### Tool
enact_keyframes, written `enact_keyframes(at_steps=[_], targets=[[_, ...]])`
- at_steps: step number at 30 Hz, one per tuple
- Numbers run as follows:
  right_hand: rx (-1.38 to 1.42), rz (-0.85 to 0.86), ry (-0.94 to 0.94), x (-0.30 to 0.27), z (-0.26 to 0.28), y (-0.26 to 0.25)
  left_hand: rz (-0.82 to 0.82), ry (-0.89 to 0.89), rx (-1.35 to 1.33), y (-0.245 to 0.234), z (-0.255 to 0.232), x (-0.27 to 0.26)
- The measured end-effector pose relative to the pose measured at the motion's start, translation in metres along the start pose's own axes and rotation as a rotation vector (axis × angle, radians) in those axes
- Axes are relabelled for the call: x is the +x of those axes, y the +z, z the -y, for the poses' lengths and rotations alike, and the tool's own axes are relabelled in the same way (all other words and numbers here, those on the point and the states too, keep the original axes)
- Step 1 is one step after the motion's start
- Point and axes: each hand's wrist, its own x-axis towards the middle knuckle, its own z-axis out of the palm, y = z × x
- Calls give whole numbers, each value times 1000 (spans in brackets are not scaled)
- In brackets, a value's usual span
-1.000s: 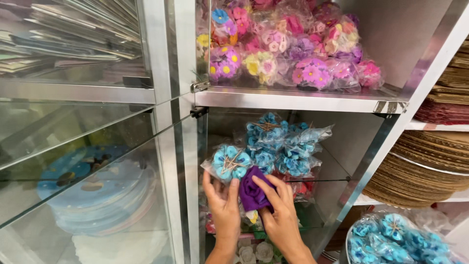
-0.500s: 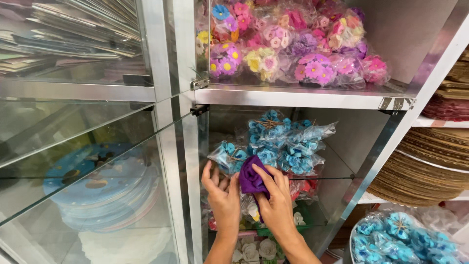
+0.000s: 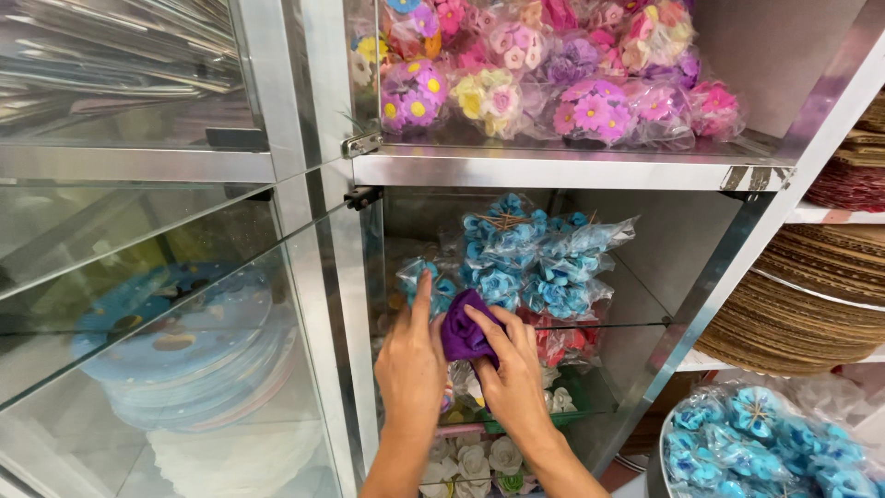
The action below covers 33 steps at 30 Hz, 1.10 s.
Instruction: The person sits on the floor and wipes blue flower-shaped decorations with a purple cloth. They pick up the items from a metal tray, clean them, and place them into a glass display cabinet.
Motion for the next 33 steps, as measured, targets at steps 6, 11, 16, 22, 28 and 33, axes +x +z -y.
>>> enact_keyframes(at_steps=[6,11,16,22,28,33], targets=[[-12,2,-45,-3,-4,-3,201,23,227,7,16,-4],[-24,19,-2,-3,-5,-5,185,17,290,6,24,0],[-11,27,49,-4,-4,-6,57,64,267,13,29,4],[-15,28,22,-7,-14,-6,-23,123,368,27,33,7],[-41,5,-64,-11,-22,-8,172,184,265,19,33,3],[37,43,-56,-25,-30,-15,64,223,38,18,33,-11]])
